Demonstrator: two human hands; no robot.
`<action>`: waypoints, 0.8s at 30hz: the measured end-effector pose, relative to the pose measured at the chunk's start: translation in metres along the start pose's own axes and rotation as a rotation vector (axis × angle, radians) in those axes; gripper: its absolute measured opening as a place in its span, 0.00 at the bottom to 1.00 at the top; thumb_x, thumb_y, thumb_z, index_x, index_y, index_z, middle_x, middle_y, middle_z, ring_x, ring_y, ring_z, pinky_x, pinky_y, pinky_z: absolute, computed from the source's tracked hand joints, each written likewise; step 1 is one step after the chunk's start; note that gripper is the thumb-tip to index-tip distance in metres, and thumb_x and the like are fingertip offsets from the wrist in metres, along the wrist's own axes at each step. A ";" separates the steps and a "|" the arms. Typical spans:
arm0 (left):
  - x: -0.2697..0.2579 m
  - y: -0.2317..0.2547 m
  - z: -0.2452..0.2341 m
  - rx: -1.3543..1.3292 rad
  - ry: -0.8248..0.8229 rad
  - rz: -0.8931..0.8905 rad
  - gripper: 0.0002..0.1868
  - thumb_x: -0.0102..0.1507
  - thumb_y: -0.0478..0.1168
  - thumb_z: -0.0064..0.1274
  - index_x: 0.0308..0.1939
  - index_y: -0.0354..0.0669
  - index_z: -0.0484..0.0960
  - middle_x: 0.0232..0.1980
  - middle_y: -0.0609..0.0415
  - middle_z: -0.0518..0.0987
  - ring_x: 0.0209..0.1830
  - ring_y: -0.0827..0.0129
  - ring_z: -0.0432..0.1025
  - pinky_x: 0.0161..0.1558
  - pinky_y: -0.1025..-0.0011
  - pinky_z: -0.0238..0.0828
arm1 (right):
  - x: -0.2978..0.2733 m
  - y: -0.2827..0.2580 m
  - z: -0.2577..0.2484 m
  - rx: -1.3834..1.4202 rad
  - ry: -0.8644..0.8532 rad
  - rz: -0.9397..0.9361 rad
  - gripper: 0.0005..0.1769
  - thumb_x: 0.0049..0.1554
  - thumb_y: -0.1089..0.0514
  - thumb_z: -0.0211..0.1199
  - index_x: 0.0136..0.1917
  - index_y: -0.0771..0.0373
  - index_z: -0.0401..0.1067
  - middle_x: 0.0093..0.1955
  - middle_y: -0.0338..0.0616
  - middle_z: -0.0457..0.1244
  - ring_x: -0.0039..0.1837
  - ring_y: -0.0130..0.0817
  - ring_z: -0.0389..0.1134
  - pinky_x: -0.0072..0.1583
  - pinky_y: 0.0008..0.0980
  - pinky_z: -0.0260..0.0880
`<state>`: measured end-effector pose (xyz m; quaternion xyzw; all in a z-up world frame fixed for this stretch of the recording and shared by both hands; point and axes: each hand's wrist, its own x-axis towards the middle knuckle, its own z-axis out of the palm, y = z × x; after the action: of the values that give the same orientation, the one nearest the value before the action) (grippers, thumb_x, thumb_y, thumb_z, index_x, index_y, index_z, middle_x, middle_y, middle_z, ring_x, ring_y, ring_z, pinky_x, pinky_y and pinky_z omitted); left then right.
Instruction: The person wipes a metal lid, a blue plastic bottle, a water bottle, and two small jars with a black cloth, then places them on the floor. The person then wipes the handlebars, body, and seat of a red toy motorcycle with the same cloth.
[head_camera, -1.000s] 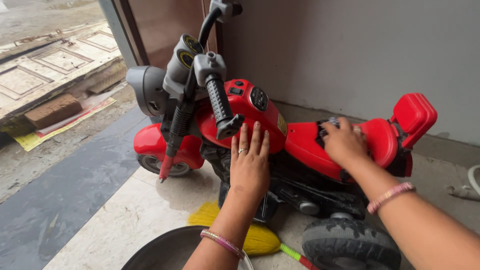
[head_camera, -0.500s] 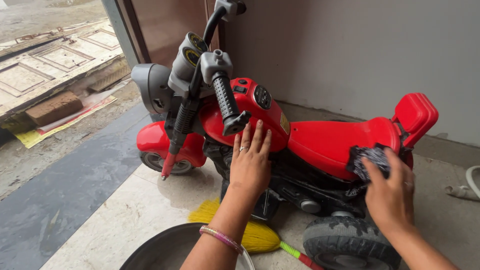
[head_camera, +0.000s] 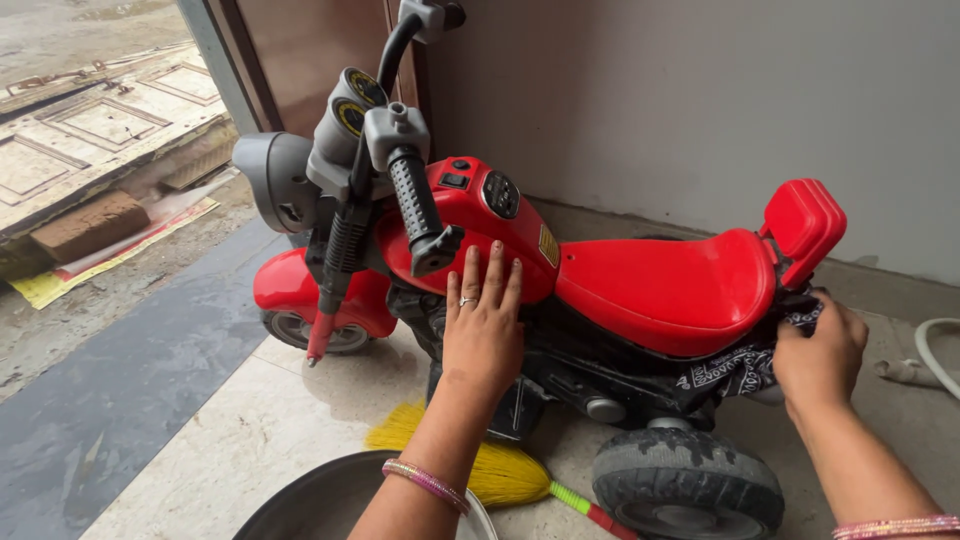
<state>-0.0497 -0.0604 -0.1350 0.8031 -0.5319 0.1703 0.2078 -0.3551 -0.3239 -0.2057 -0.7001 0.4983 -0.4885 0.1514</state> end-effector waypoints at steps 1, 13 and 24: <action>0.000 0.001 0.001 0.002 0.003 0.001 0.45 0.58 0.45 0.59 0.77 0.45 0.56 0.83 0.48 0.44 0.83 0.49 0.35 0.76 0.48 0.32 | 0.000 0.004 0.000 -0.041 -0.001 -0.033 0.29 0.59 0.62 0.64 0.73 0.62 0.69 0.76 0.57 0.53 0.75 0.55 0.57 0.74 0.47 0.56; 0.002 0.005 -0.003 0.014 -0.020 -0.018 0.45 0.58 0.45 0.59 0.77 0.44 0.56 0.83 0.47 0.43 0.83 0.49 0.33 0.76 0.47 0.32 | -0.062 -0.030 -0.010 -0.402 -0.074 -0.196 0.27 0.53 0.62 0.66 0.67 0.63 0.72 0.77 0.56 0.53 0.72 0.62 0.55 0.71 0.53 0.60; 0.004 0.006 0.000 0.000 -0.034 -0.023 0.46 0.57 0.46 0.60 0.77 0.45 0.56 0.83 0.46 0.42 0.83 0.48 0.32 0.76 0.46 0.32 | -0.077 -0.091 -0.032 -0.535 -0.281 -0.153 0.22 0.62 0.51 0.61 0.67 0.59 0.72 0.66 0.62 0.59 0.64 0.64 0.61 0.63 0.55 0.65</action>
<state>-0.0541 -0.0654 -0.1318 0.8120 -0.5259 0.1544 0.2007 -0.3343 -0.2086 -0.1677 -0.8114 0.5291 -0.2484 -0.0079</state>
